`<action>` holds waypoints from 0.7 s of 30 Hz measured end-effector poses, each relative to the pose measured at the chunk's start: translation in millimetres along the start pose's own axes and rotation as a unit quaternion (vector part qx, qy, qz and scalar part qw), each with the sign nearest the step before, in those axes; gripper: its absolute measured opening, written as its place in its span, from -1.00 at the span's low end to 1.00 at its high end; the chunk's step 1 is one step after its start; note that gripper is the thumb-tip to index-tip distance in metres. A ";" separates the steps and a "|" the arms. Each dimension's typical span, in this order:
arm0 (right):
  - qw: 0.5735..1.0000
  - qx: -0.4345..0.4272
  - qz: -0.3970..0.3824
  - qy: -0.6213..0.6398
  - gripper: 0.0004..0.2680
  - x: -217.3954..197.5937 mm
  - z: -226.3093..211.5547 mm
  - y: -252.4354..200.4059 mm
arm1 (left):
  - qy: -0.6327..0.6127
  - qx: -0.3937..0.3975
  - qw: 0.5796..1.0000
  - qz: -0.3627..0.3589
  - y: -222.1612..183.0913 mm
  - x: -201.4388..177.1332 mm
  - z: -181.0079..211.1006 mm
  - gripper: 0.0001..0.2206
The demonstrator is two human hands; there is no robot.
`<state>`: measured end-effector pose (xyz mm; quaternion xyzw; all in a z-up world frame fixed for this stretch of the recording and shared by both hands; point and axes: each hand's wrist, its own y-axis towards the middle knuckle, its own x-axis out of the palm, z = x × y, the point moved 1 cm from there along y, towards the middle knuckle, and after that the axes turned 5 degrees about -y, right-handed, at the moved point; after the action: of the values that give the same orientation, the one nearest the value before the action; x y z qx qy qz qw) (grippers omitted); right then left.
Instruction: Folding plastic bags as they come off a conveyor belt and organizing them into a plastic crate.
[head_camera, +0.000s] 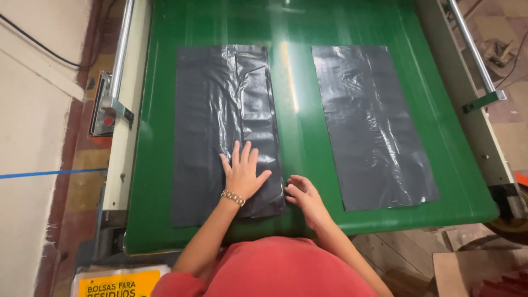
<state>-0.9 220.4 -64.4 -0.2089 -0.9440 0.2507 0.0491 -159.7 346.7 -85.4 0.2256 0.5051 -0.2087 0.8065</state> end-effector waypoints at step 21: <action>0.890 -0.143 0.007 -0.432 -0.44 27.6 -27.0 11.2 | -0.089 0.149 0.984 -0.042 -112.2 1.2 -22.8 -0.10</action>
<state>-16.5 253.1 -46.8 -0.0914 -0.8959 0.1792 -0.3961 -239.0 268.7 -112.4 0.3017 0.4034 -0.3349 0.7963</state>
